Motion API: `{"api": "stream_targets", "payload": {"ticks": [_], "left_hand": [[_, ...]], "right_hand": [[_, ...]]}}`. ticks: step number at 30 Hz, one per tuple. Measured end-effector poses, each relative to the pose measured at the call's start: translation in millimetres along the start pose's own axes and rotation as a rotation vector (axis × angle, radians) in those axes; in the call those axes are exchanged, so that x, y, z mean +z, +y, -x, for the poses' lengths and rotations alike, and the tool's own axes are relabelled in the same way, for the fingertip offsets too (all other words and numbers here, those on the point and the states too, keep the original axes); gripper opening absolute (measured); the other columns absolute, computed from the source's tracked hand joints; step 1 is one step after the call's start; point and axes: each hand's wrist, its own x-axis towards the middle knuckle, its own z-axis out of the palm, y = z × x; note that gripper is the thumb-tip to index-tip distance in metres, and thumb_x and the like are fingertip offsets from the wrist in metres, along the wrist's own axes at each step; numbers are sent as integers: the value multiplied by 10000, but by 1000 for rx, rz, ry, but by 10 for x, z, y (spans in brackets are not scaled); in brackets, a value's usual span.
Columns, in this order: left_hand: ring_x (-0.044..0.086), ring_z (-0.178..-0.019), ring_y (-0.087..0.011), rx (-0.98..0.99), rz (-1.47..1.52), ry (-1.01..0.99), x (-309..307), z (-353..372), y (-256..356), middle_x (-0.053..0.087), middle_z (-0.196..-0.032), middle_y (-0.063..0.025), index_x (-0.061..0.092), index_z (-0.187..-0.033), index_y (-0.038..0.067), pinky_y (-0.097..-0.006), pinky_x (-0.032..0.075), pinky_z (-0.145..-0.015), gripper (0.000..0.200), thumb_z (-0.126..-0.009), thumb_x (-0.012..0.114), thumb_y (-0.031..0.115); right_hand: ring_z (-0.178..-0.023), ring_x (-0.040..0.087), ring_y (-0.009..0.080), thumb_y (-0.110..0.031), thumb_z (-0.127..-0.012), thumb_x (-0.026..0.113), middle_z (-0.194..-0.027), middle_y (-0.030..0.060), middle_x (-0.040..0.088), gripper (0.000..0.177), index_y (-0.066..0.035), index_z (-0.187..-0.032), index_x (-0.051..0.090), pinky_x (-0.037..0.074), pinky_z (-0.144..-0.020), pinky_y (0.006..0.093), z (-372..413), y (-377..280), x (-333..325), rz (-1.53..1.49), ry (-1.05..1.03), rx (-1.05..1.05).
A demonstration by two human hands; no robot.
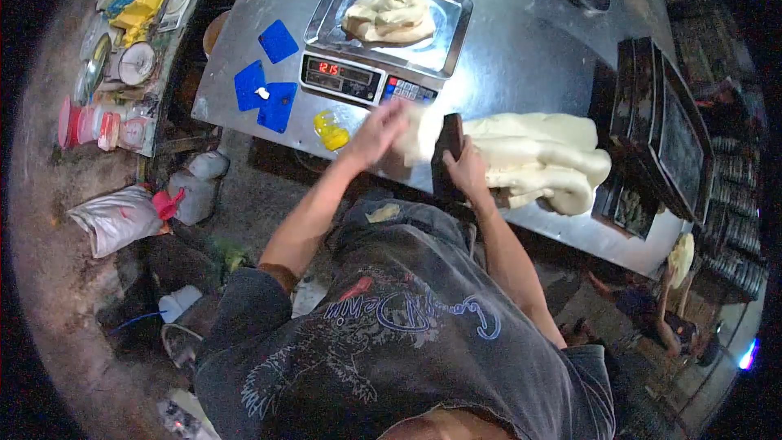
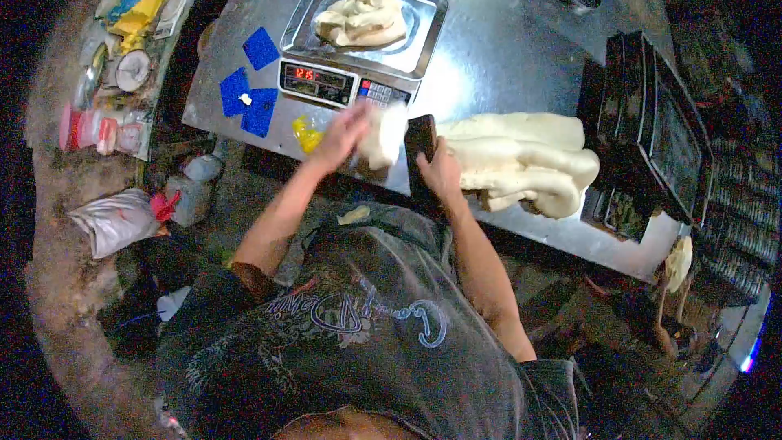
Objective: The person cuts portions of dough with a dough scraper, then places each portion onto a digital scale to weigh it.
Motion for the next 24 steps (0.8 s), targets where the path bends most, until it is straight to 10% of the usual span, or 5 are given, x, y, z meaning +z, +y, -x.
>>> {"api": "stream_targets", "payload": {"ticks": [6, 10, 15, 19, 24], "left_hand": [[670, -1043, -303, 317, -287, 358, -686, -1671, 628, 704, -1126, -186, 635, -1226, 7, -387, 506, -929, 469, -948, 557, 377], [548, -1194, -421, 277, -1069, 581, -856, -2149, 172, 626, -1246, -209, 641, -1294, 110, -491, 380, -1084, 496, -943, 522, 439], [498, -1236, -331, 648, -769, 656, -554, -1495, 165, 605, -1250, -151, 655, -1204, 100, -506, 295, -1096, 304, -983, 561, 287], [628, -996, -308, 479, -502, 289, 217, -412, 33, 670, -1011, -150, 657, -1052, 23, -410, 490, -893, 198, -1000, 535, 170], [563, -1186, -335, -14, -473, -181, 1439, 560, -641, 572, -1263, -193, 583, -1240, -3, -438, 444, -1057, 329, -969, 600, 183]], "right_hand": [[-895, 651, 503, -338, -868, 688, -918, 303, 684, 537, 21, -1213, 489, 512, -786, 561, -4, -161, -108, -59, 15, 44], [-958, 641, 486, -310, -868, 700, -1016, 307, 675, 504, 21, -1197, 508, 510, -824, 531, 38, -134, -107, -128, 21, 37], [-1090, 647, 304, -209, -923, 696, -1205, 220, 667, 521, 51, -1329, 498, 493, -960, 395, 373, 24, -289, -647, 35, 22], [-1129, 603, 221, -147, -945, 690, -1264, 145, 642, 542, 61, -1397, 475, 463, -1011, 356, 825, 297, -596, -831, 120, 53], [-1126, 595, 212, -141, -938, 703, -1270, 138, 634, 536, 55, -1390, 492, 454, -1012, 346, 1216, 1106, -905, -819, 280, 78]]}}
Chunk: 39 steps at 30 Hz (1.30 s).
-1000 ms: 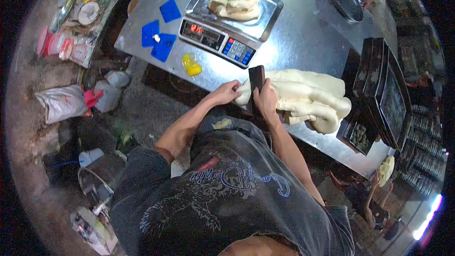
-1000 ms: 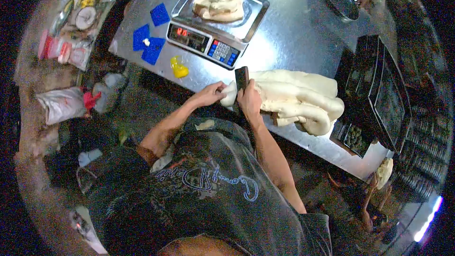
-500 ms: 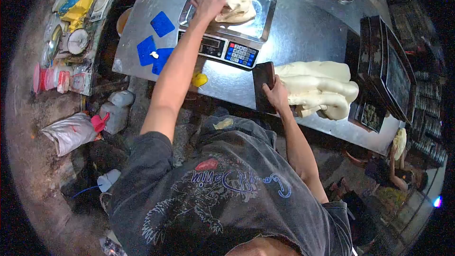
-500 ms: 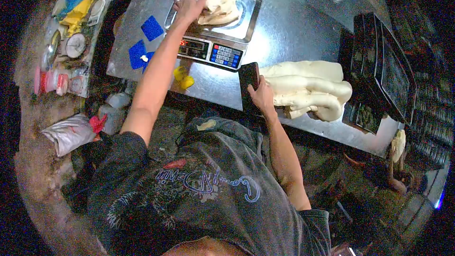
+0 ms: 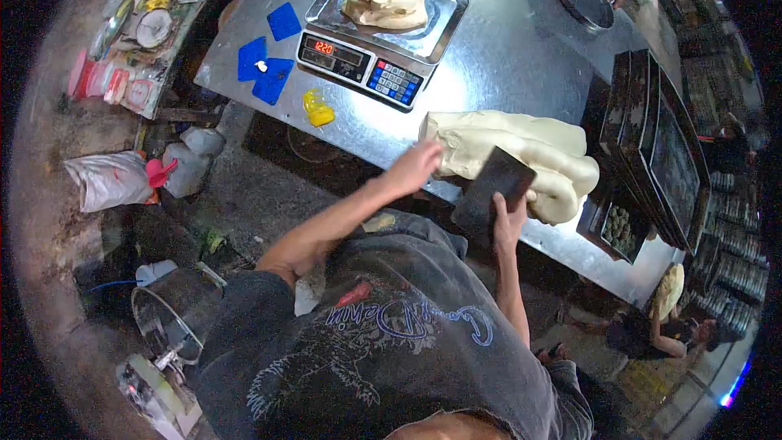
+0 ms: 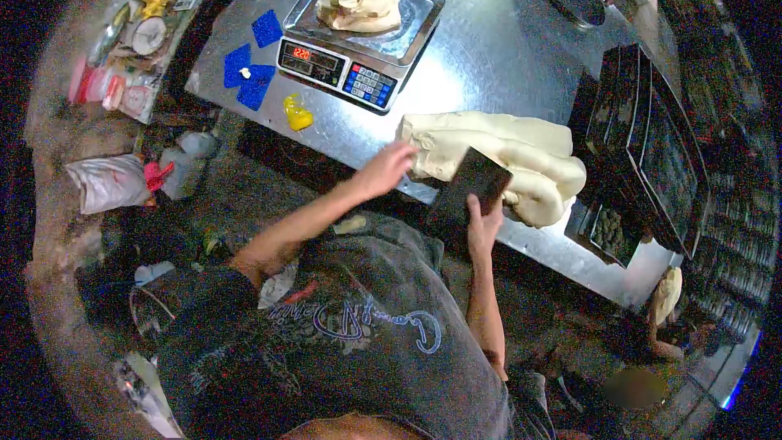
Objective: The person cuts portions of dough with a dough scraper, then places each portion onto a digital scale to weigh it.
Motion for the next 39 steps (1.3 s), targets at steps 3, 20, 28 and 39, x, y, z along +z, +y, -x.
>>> {"api": "stream_targets", "payload": {"ticks": [3, 20, 28, 39], "left_hand": [[541, -1180, -358, 34, -368, 123, 426, 93, 290, 478, -1301, -221, 456, -1309, -45, -444, 466, -997, 628, -818, 798, 145], [672, -909, -349, 25, -159, 485, 473, 288, 319, 673, -952, -144, 688, -999, 38, -422, 540, -790, 180, -829, 738, 67], [706, -846, -290, -73, 63, 613, 135, 208, 246, 721, -922, -134, 729, -1005, 30, -386, 543, -766, 202, -865, 757, 172], [665, -962, -279, 552, -155, 960, -2093, -1480, 688, 644, -1148, -145, 619, -1225, 43, -366, 562, -820, 260, -977, 581, 109]], "right_hand": [[-1116, 599, 223, -172, -926, 721, -1260, 159, 641, 609, 63, -1428, 468, 454, -1012, 353, 65, -78, -309, 152, 134, -16], [-1064, 625, 242, -189, -964, 685, -1203, 173, 656, 534, 72, -1375, 467, 486, -964, 358, -137, -75, 60, 7, -174, -246], [-1001, 684, 417, -308, -941, 685, -1085, 277, 694, 549, 38, -1324, 498, 524, -866, 454, -415, -86, 961, 294, -177, -224], [-953, 691, 258, -251, -933, 702, -1085, 165, 719, 435, 38, -1235, 582, 534, -858, 386, -602, -265, 1022, 199, -339, -25]]}}
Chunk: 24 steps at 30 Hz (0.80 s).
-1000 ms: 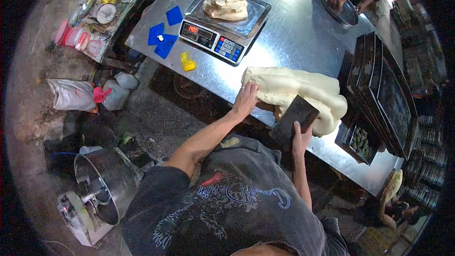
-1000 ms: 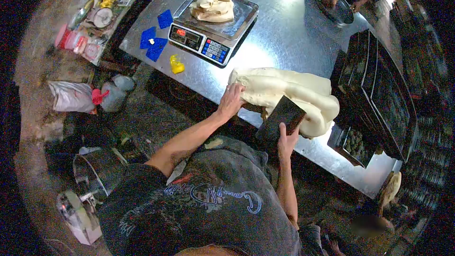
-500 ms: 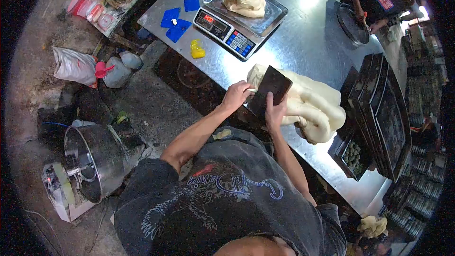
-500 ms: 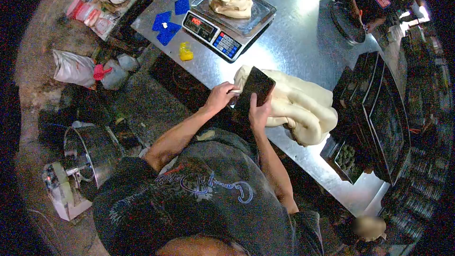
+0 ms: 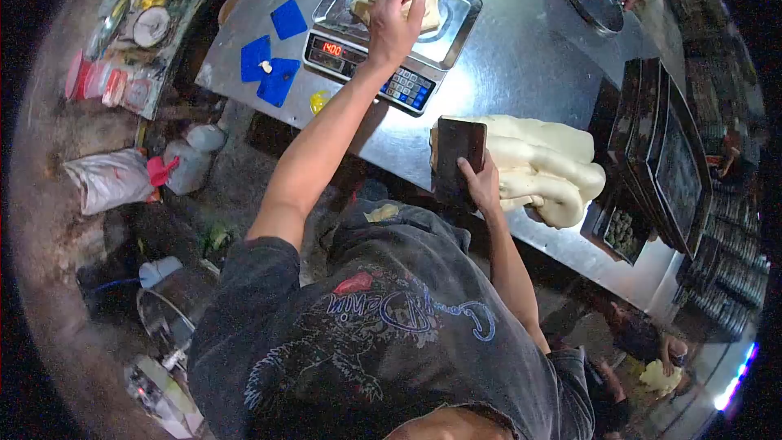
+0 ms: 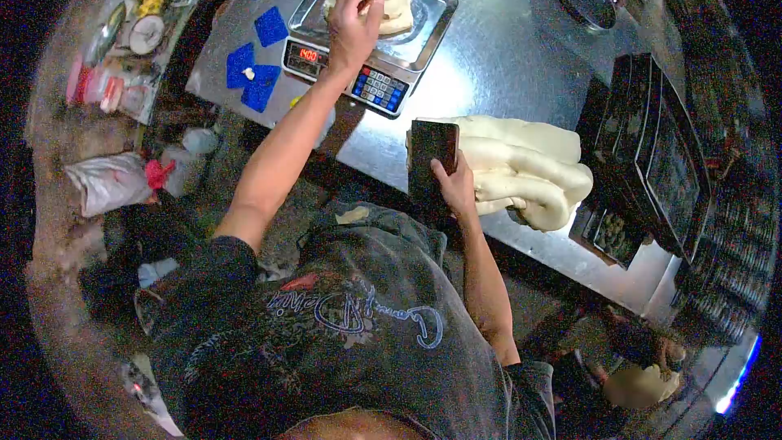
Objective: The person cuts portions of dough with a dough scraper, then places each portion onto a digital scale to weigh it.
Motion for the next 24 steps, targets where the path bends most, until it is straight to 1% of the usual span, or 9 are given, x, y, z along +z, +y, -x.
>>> {"api": "stream_targets", "payload": {"ticks": [4, 5, 7, 9, 15, 17, 19, 21, 24], "left_hand": [[671, -983, -303, -118, 132, -188, 77, 339, 79, 671, -1090, -138, 633, -1213, 78, -391, 553, -863, 243, -977, 593, 121], [661, -1038, -311, 7, 131, -226, 90, 595, 116, 671, -1123, -151, 632, -1193, 71, -405, 534, -909, 221, -984, 578, 119], [571, -1233, -348, -90, 190, -517, 113, 1365, 167, 627, -1284, -188, 601, -1273, 26, -460, 462, -1041, 315, -984, 575, 146], [525, -1294, -333, -88, 89, -944, 285, 2325, 124, 563, -1376, -205, 572, -1355, 22, -450, 447, -1080, 423, -973, 604, 200], [530, -1251, -372, 13, 168, -860, 270, 1612, 69, 556, -1366, -174, 580, -1330, 89, -509, 425, -1053, 441, -910, 675, 186], [534, -1246, -367, -234, 278, -887, 119, 869, -16, 553, -1362, -153, 601, -1248, 93, -518, 438, -1027, 361, -902, 677, 164], [506, -1266, -353, -139, 194, -438, 32, 485, -345, 561, -1342, -139, 629, -1209, 78, -541, 364, -1084, 352, -877, 704, 165], [540, -1205, -322, -77, -88, -203, -97, 128, -567, 610, -1229, -102, 604, -1208, 89, -509, 356, -1078, 424, -827, 768, 176], [583, -1139, -339, -20, -388, -150, -201, -50, -818, 635, -1174, -148, 589, -1207, 68, -434, 431, -1016, 522, -762, 837, 180]], "right_hand": [[-1055, 625, 202, -198, -911, 715, -1185, 113, 672, 496, 30, -1323, 561, 491, -948, 351, 40, -18, -69, -243, 134, 132], [-1098, 609, 206, -192, -901, 720, -1227, 116, 653, 539, 31, -1359, 545, 475, -979, 350, 37, 16, -131, -280, 196, 151], [-1114, 595, 209, -202, -890, 730, -1247, 108, 637, 573, 27, -1378, 535, 456, -1002, 351, 53, -21, -280, -405, 490, 167], [-1080, 610, 222, -224, -889, 740, -1241, 119, 633, 592, 40, -1374, 526, 475, -978, 357, 10, 25, -458, -463, 729, 12], [-1025, 638, 236, -182, -894, 729, -1200, 131, 645, 539, 45, -1341, 530, 514, -911, 356, -81, 133, -799, -390, 693, 86], [-1008, 636, 222, -185, -893, 732, -1182, 127, 649, 531, 47, -1332, 542, 518, -900, 346, -140, -50, -749, -339, 680, 57], [-1003, 634, 213, -184, -894, 731, -1177, 126, 648, 522, 51, -1323, 549, 518, -895, 340, -209, -140, -751, -256, 675, 61], [-994, 626, 198, -196, -898, 729, -1175, 128, 644, 523, 63, -1316, 550, 517, -884, 331, -281, -387, -737, -165, 647, 57], [-988, 619, 188, -200, -913, 721, -1194, 122, 641, 512, 54, -1322, 547, 511, -880, 333, -411, -850, -590, -315, 527, -60]]}}
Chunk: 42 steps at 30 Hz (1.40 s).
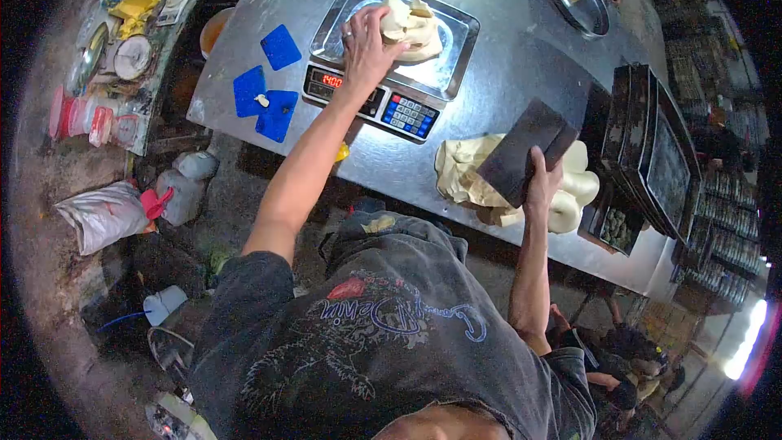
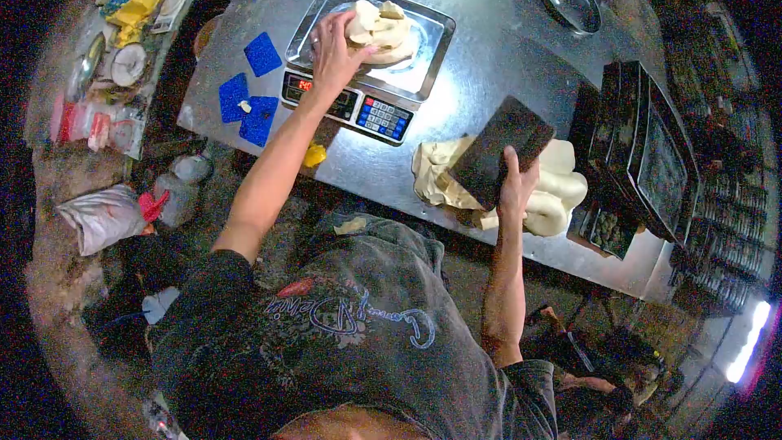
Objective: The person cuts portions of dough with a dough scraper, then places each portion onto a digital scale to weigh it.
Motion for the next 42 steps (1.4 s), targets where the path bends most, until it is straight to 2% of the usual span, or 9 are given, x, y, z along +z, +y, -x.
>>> {"api": "stream_targets", "payload": {"ticks": [3, 8, 11, 17, 21, 30, 37, 38, 42], "left_hand": [[594, -1109, -334, 99, 198, -150, 79, -132, -348, 626, -1174, -153, 595, -1200, 63, -428, 461, -960, 545, -758, 854, 247], [618, -1003, -352, -138, 367, -193, 57, -292, -419, 634, -1082, -167, 606, -1127, 50, -423, 512, -836, 317, -915, 707, 262], [616, -1000, -376, -201, 653, -143, -15, -301, -327, 623, -1102, -185, 613, -1222, 68, -453, 508, -850, 337, -956, 651, 271], [586, -1126, -346, 104, 196, -204, -64, -372, -546, 629, -1152, -172, 631, -1259, 77, -420, 458, -989, 311, -956, 583, 123], [620, -1049, -350, 8, 449, -220, -124, -408, -527, 639, -1109, -161, 646, -1173, 47, -413, 482, -932, 255, -940, 610, 145], [626, -953, -381, -159, 405, 68, 47, -461, -399, 648, -1003, -178, 607, -1072, 25, -450, 497, -834, 211, -902, 688, 120], [687, -952, -333, 55, 583, -206, -152, -625, -217, 703, -1014, -162, 651, -1102, 43, -394, 545, -811, 223, -894, 701, 103], [700, -947, -272, -48, 624, -320, -197, -666, -218, 710, -1029, -147, 643, -1133, 41, -362, 553, -825, 216, -926, 669, 98], [637, -1019, -193, -332, 822, -109, 43, -701, -452, 658, -1127, -129, 586, -1238, 51, -345, 551, -843, 252, -1002, 584, 139]], "right_hand": [[-974, 614, 172, -195, -923, 716, -1161, 99, 652, 466, 37, -1298, 566, 505, -866, 320, -114, -390, 519, 118, -83, -98], [-943, 637, 175, -180, -920, 713, -1092, 106, 699, 411, 40, -1248, 600, 517, -873, 329, -435, -634, 1425, 34, -343, -146], [-985, 633, 169, -224, -913, 740, -1131, 98, 684, 458, 24, -1268, 588, 505, -890, 314, -579, -873, 1847, 3, -332, -192], [-972, 657, 177, -193, -914, 731, -1135, 129, 695, 438, 49, -1247, 585, 530, -875, 329, -1179, -875, 2404, 68, -443, -305], [-922, 683, 205, -205, -883, 736, -1065, 153, 722, 424, 57, -1187, 599, 550, -839, 358, -1237, -962, 2640, 32, -510, -194], [-906, 674, 178, -216, -894, 736, -1045, 111, 717, 429, 34, -1216, 602, 540, -843, 337, -738, -726, 2529, 107, -652, -78], [-854, 653, 173, -292, -877, 744, -1001, 97, 707, 442, 9, -1179, 628, 524, -784, 340, -1167, -370, 2609, -58, -504, 141], [-857, 653, 173, -287, -877, 744, -1003, 99, 707, 445, 10, -1186, 624, 526, -788, 340, -1177, -354, 2593, -12, -527, 114], [-867, 658, 176, -262, -878, 743, -1007, 113, 707, 452, 17, -1208, 612, 532, -803, 337, -1002, -529, 2303, 120, -597, 30]]}}
